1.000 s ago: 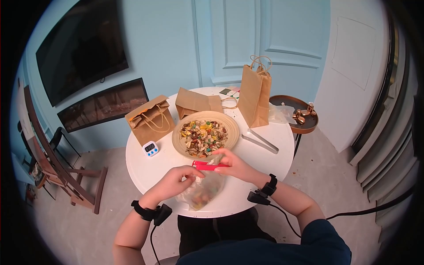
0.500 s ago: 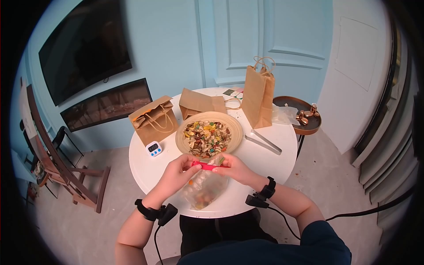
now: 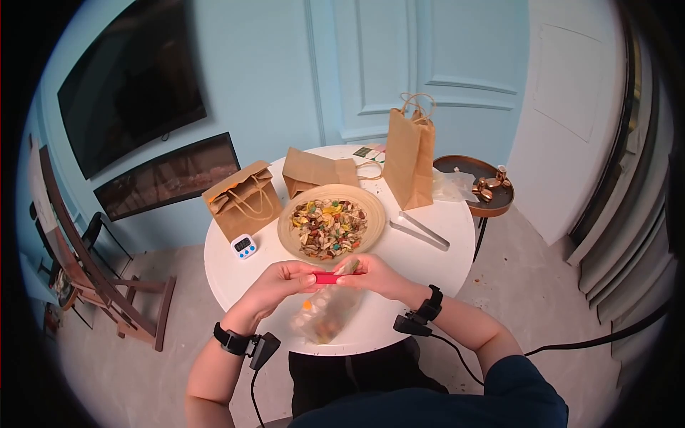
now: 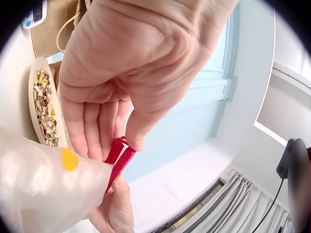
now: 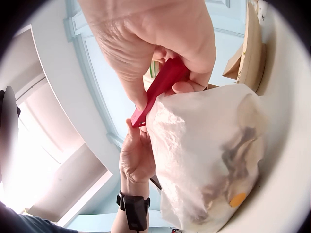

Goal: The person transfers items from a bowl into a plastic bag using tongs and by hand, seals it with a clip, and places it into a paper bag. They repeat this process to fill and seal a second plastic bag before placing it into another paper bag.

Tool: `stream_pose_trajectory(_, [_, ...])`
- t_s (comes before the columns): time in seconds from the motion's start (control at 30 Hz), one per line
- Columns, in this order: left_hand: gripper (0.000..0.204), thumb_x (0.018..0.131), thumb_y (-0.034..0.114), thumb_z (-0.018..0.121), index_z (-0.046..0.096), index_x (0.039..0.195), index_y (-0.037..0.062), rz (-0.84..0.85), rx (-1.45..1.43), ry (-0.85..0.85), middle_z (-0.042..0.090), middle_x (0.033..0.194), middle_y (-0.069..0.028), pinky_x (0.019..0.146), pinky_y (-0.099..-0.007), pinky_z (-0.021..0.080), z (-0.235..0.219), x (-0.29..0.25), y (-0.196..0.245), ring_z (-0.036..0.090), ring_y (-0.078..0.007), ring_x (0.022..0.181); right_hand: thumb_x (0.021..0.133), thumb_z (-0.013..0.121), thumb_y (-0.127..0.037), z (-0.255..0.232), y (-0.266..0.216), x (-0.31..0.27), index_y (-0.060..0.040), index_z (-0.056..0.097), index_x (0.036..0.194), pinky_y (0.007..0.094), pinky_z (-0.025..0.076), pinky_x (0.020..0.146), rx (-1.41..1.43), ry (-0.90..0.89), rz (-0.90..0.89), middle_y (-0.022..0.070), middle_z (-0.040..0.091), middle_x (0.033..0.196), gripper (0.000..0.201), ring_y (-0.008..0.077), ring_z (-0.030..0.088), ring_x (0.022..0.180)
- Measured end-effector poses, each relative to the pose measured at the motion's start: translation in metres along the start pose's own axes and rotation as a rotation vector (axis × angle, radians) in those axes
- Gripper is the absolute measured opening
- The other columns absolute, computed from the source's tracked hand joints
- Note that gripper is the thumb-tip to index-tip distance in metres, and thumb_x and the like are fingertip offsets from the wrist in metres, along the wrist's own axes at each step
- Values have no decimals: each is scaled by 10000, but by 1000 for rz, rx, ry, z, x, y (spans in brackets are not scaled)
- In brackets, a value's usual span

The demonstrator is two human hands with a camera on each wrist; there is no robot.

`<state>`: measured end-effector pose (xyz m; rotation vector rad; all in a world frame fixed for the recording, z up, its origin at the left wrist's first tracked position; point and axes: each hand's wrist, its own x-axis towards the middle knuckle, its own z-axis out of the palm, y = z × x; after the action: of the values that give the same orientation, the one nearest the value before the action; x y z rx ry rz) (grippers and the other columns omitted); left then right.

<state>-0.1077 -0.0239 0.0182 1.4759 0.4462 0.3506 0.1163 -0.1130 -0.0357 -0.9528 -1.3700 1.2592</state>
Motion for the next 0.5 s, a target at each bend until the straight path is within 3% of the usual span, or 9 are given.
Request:
stream_pose_trajectory(0.27, [322,913,144,591,568,1165,-55,-35,-62,0,629,1120,-163,942,-309,494,-2,-1,-4,627,-211,1033,843,674,-96,1,0,0,-66,588,896,185,392,573,89,37,56,3,621,849,105,29,521,687])
stream_pose_trajectory(0.5, [352,920,157,579,548,1201,-53,-51,-184,-44,609,1156,-171,956,-311,490,-1,-3,-6,622,-222,1052,851,671,-136,3,-5,-3,-67,563,907,183,404,604,73,29,35,-1,604,872,140,27,529,739])
